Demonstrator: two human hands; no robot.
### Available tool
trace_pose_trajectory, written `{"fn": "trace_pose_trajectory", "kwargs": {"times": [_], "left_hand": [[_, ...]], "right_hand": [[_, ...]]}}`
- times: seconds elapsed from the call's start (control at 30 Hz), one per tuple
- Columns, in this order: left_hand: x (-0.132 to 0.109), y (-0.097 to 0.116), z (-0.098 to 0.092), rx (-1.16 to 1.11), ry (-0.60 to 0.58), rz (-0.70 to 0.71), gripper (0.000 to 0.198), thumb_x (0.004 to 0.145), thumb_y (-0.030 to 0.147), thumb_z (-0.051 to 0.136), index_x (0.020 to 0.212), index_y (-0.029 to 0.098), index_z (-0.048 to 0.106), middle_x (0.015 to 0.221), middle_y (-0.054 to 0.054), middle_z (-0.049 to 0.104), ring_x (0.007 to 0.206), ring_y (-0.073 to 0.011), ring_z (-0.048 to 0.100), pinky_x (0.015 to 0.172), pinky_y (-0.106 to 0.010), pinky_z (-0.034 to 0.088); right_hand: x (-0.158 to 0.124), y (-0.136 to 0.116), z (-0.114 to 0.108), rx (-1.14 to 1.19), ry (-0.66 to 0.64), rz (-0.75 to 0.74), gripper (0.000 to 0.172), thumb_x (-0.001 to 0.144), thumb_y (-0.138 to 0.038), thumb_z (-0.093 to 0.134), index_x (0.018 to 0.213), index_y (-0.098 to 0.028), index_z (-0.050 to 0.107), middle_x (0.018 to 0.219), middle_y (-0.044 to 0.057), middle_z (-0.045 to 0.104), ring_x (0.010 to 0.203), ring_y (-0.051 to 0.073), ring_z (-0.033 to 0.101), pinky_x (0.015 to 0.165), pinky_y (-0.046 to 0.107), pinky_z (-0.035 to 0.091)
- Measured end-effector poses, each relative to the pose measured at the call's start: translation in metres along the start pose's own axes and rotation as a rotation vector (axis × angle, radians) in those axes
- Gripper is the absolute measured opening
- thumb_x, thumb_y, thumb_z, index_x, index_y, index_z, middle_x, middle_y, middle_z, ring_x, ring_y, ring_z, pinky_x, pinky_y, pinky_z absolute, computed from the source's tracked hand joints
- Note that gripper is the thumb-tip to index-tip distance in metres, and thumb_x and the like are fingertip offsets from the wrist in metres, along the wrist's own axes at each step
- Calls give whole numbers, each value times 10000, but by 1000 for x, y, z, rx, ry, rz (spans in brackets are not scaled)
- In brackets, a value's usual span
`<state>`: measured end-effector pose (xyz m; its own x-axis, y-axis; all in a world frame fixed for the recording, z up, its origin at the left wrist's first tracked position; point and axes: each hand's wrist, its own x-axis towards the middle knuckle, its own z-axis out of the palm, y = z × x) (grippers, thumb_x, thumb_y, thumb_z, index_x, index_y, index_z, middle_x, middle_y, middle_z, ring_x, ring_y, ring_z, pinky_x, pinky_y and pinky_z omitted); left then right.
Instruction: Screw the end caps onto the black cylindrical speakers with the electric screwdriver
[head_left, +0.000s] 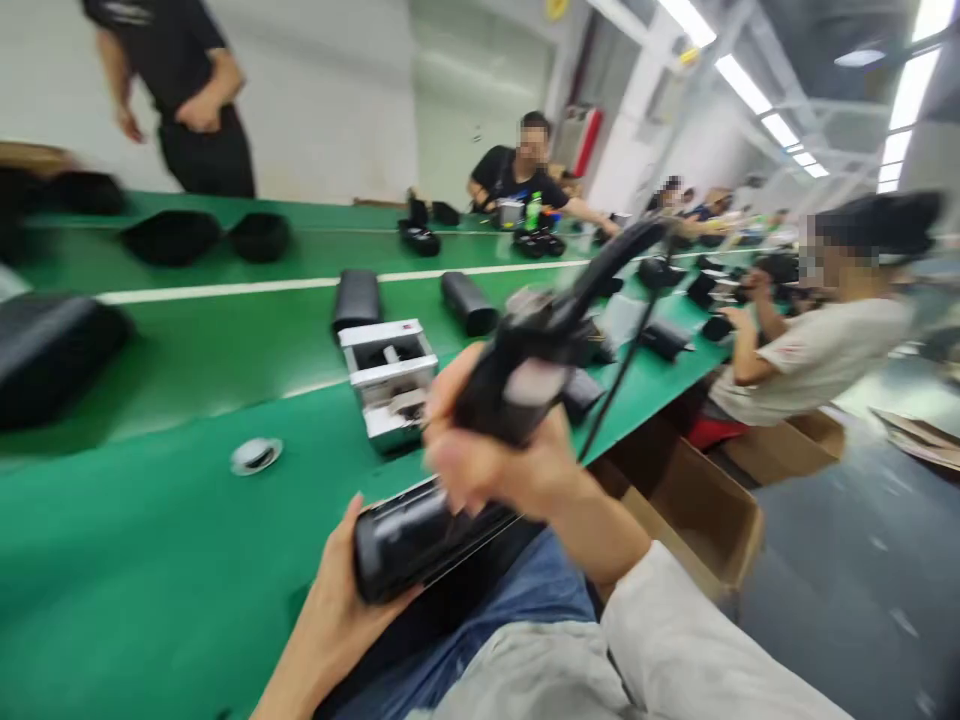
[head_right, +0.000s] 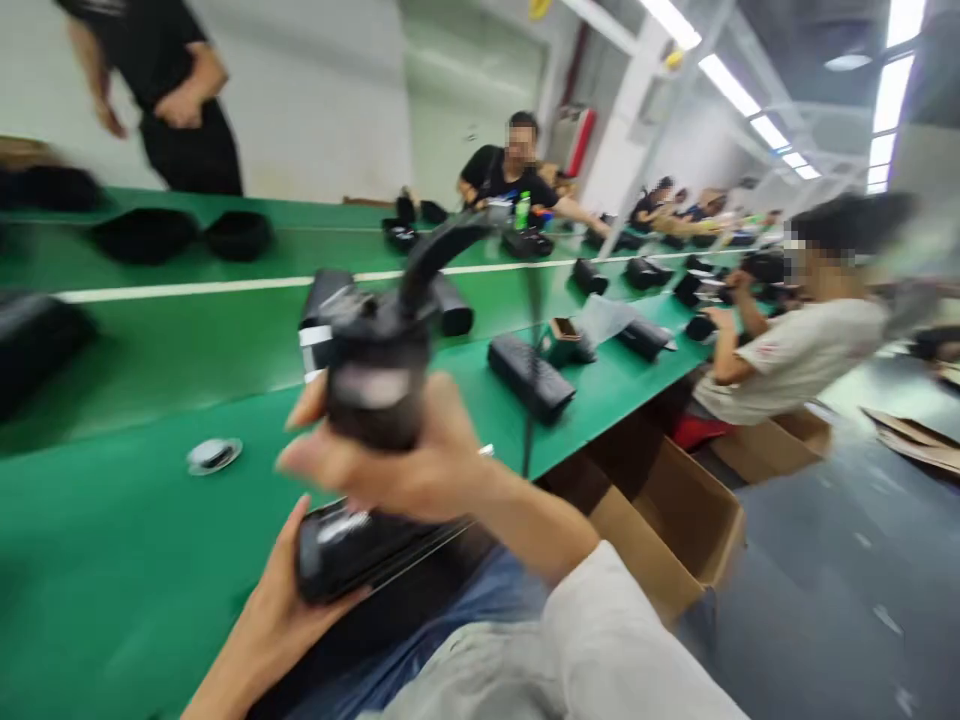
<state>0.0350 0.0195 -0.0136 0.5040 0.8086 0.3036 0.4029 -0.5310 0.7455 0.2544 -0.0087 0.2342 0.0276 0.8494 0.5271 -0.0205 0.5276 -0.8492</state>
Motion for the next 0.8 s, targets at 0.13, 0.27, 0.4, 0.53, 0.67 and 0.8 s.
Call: {"fn": "trace_pose_trajectory", "kwargs": {"times": [0.13,0.27,0.4,0.53,0.67,0.8], "left_hand": [[-34,-4,-19,-14,-23,-120,1278,893,358,918,1819,385,39,1709,-168,488,1572,-440,554,1292,-696,481],[-26,1,-15,-73,-38,-165,1295,876,310,941,1814,421,54,1746,-157,439,1616,-425,503,1318,-661,452],[-27,3,-15,-97,-34,-155,1318,865,300,956,1819,418,54,1764,-153,413,1636,-418,480,1338,-637,433],[-28,3,-16,-93,-23,-144,1325,858,283,962,1819,419,61,1735,-143,450,1626,-406,494,1335,-629,441],[-27,4,-16,-106,-29,-137,1337,852,260,967,1818,427,58,1711,-137,477,1604,-398,518,1321,-619,461],[-26,6,-16,-100,-22,-114,1347,849,254,973,1822,423,58,1706,-143,481,1605,-404,514,1318,-623,464]], "right_hand": [[52,22,-8,206,102,-223,250,923,-364,883,978,-281,654,576,-121,568,395,110,510,407,272,444],[91,48,-1,56,228,-264,375,903,-429,902,820,-285,566,572,-100,501,448,126,516,463,312,467],[106,77,11,-42,235,-245,420,937,-541,869,832,-277,559,642,-69,524,487,121,514,477,326,463],[111,95,16,-77,242,-218,360,921,-514,870,884,-278,601,688,-61,552,528,125,528,508,333,486],[115,101,18,-100,251,-194,374,946,-527,852,872,-274,588,714,-52,566,534,124,530,497,330,482],[115,105,19,-72,253,-210,408,934,-540,862,841,-269,572,693,-59,559,471,108,501,434,319,421]]}}
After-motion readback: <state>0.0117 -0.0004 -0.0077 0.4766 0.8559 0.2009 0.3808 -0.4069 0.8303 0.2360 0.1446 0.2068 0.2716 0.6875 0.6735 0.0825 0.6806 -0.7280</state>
